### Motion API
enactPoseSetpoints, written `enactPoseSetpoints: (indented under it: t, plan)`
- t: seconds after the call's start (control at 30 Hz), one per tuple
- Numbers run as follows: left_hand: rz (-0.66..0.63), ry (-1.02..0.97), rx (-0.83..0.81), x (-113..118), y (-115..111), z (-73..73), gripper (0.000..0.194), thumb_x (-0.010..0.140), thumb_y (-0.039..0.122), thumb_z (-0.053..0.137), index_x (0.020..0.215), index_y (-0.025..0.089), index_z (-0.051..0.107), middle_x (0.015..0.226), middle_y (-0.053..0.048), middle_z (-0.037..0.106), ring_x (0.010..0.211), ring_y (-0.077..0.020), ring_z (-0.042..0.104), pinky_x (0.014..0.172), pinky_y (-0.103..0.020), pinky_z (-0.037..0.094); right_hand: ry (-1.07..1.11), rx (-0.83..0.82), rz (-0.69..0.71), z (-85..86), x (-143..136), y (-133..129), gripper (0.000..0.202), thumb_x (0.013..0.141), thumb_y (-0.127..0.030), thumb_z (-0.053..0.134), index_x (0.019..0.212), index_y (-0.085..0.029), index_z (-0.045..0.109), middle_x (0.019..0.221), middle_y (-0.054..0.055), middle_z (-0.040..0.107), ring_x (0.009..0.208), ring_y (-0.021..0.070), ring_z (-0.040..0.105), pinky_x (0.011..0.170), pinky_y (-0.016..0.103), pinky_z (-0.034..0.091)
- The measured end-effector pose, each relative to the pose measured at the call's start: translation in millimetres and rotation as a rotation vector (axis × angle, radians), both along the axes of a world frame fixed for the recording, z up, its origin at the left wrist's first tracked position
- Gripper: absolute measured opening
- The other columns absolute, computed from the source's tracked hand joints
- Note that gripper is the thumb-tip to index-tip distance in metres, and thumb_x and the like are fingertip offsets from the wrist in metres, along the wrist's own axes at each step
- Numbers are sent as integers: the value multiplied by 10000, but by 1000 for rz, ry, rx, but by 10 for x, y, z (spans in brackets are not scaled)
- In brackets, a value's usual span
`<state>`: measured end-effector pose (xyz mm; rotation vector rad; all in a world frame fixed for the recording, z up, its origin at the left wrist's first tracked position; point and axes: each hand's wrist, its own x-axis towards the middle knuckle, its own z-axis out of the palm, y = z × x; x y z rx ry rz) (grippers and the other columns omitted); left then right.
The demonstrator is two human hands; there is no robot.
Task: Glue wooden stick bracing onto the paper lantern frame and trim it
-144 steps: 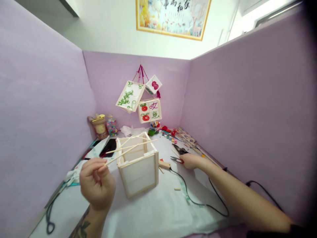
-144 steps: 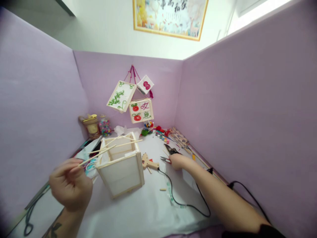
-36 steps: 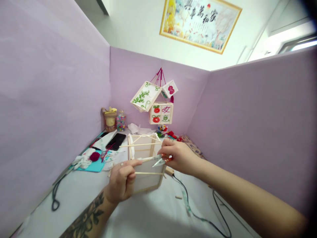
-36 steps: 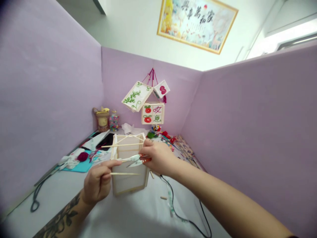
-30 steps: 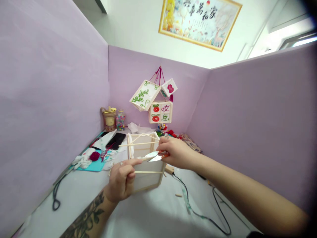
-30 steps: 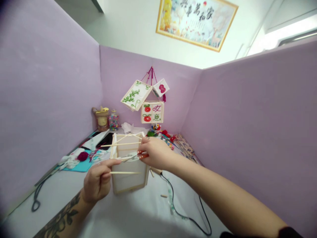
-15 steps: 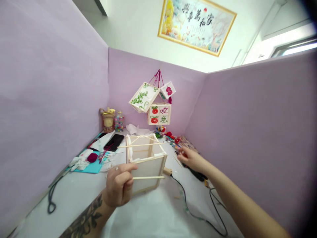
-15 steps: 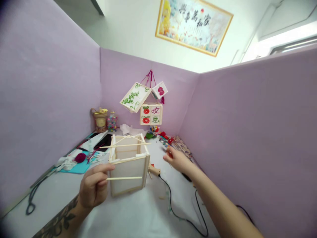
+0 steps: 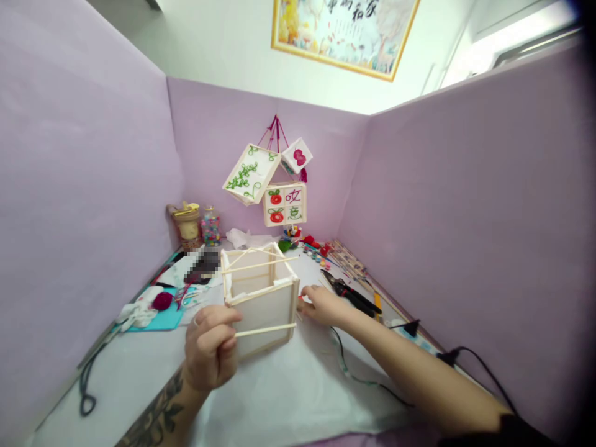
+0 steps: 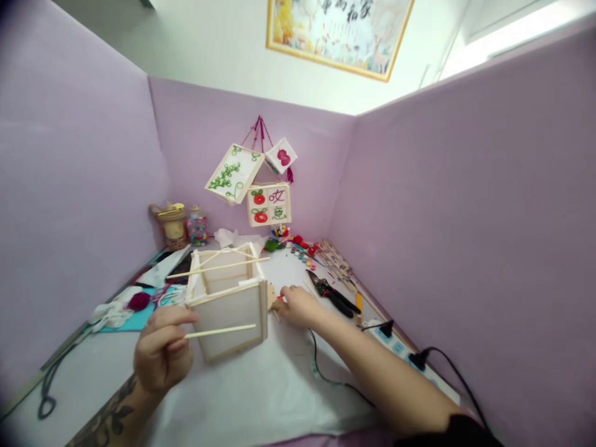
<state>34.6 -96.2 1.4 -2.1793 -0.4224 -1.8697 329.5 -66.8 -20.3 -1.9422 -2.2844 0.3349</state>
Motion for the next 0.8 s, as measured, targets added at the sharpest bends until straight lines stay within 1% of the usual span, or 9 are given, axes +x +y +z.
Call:
enactPoseSetpoints:
  t: [0.13,0.2,0.27,0.33,0.37,0.47,0.57,0.7,0.8]
  plan:
    - [49,8,18,-3,-13,32,202,966,277,414,789,213,488,800,-42,684,734,-175,603,804,-423,445,81,-64,42,-96,-161,133,459,708,-290,715,1123,-134,597,1063,146,679,949,264,627,759,294,428]
    - [55,-5,13,-1,-18,22,202,968,277,409,790,214,481,806,-44,687,763,-182,604,861,-461,421,119,-70,23,-90,-144,152,397,767,-305,663,1116,-128,594,1027,143,690,926,255,635,754,298,434]
    - [50,-29,8,10,-22,6,210,971,284,404,784,217,471,810,-41,693,771,-184,606,885,-475,411,150,-58,-16,-16,-62,96,350,879,-359,522,1125,-117,578,992,146,688,890,241,640,745,312,447]
    - [51,-76,-1,30,-29,6,233,972,309,405,762,223,460,795,-30,696,754,-182,606,887,-473,417,306,-34,-77,133,68,-38,382,946,-408,369,1125,-126,553,941,122,674,826,214,639,713,316,470]
    - [58,-111,-9,43,-34,18,252,972,328,404,747,225,455,781,-24,694,741,-180,603,884,-471,422,470,-19,-120,233,141,-127,387,949,-430,341,1103,-141,546,902,97,660,782,199,633,686,312,483]
    - [85,-247,-57,72,-44,99,305,974,380,398,715,226,443,725,-21,667,709,-180,590,827,-452,451,1017,5,-226,598,329,-411,296,879,-468,460,935,-188,537,742,34,589,666,180,591,625,317,515]
    - [133,-383,-104,61,-33,198,306,968,381,426,712,217,450,683,-23,618,685,-175,572,723,-396,466,1335,41,-229,957,382,-621,254,791,-456,605,857,-220,539,696,12,527,595,161,530,575,318,521]
    - [232,-330,-95,4,17,246,123,936,265,503,831,204,522,721,-24,613,745,-181,577,727,-372,459,1392,30,-106,1283,231,-707,354,768,-555,640,853,-218,574,641,-7,443,534,133,426,500,297,447]
    - [273,-189,-75,-17,30,245,31,911,195,524,924,203,552,766,-26,633,818,-191,577,775,-374,441,1301,-45,6,1409,84,-673,388,691,-500,729,887,-201,579,658,-1,479,594,143,472,539,285,423]
